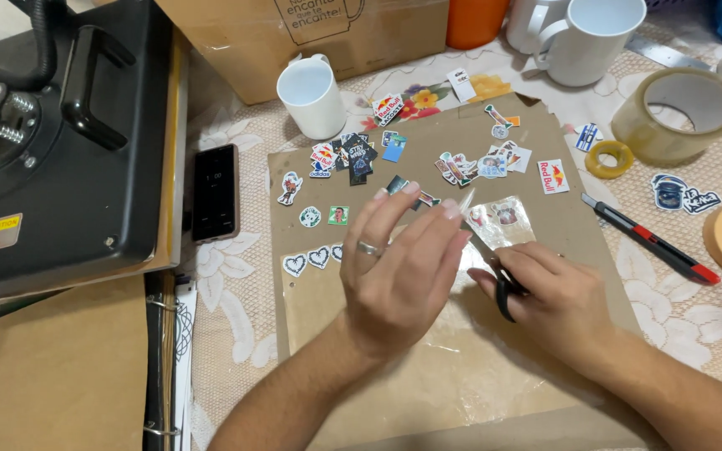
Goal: Peeling the backing off small stickers and applying them to a transparent transfer sheet
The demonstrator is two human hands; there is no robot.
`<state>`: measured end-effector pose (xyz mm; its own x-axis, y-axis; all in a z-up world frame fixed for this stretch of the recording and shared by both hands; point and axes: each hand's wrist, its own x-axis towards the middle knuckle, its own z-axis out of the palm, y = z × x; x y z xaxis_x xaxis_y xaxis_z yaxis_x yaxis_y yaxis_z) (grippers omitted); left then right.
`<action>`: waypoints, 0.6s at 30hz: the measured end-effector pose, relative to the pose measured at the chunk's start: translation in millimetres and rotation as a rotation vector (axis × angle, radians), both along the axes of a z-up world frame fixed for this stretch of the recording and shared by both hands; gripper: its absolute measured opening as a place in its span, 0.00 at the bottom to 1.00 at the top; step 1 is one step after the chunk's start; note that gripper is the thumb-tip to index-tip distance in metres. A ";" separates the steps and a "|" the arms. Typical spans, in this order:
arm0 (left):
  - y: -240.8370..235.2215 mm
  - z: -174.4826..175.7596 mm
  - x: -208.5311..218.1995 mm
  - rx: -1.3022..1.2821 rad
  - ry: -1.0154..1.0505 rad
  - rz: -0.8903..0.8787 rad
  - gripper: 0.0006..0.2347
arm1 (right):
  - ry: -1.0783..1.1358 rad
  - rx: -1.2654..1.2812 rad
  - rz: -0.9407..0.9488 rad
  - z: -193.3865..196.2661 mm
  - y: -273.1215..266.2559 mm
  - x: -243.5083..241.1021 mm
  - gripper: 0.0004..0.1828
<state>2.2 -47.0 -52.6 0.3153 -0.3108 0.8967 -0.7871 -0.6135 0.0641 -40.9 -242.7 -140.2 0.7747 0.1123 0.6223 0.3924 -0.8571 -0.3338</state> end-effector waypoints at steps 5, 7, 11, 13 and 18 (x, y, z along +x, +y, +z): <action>-5.7 -7.8 7.8 0.012 0.053 0.046 0.08 | -0.096 -0.168 -0.083 2.8 2.6 -0.8 0.05; -6.1 -10.7 9.3 0.003 0.066 0.038 0.06 | -0.133 -0.210 -0.107 1.6 1.4 -0.2 0.06; -6.1 -16.3 11.9 -0.023 0.063 -0.001 0.08 | -0.052 -0.234 -0.052 0.1 -2.1 1.0 0.05; -5.3 -19.4 9.6 -0.032 0.082 -0.028 0.07 | 0.009 -0.228 -0.007 5.5 0.4 0.7 0.05; -1.4 -19.0 -8.0 0.035 0.077 -0.199 0.12 | 0.726 -0.361 0.475 9.4 -4.7 10.5 0.10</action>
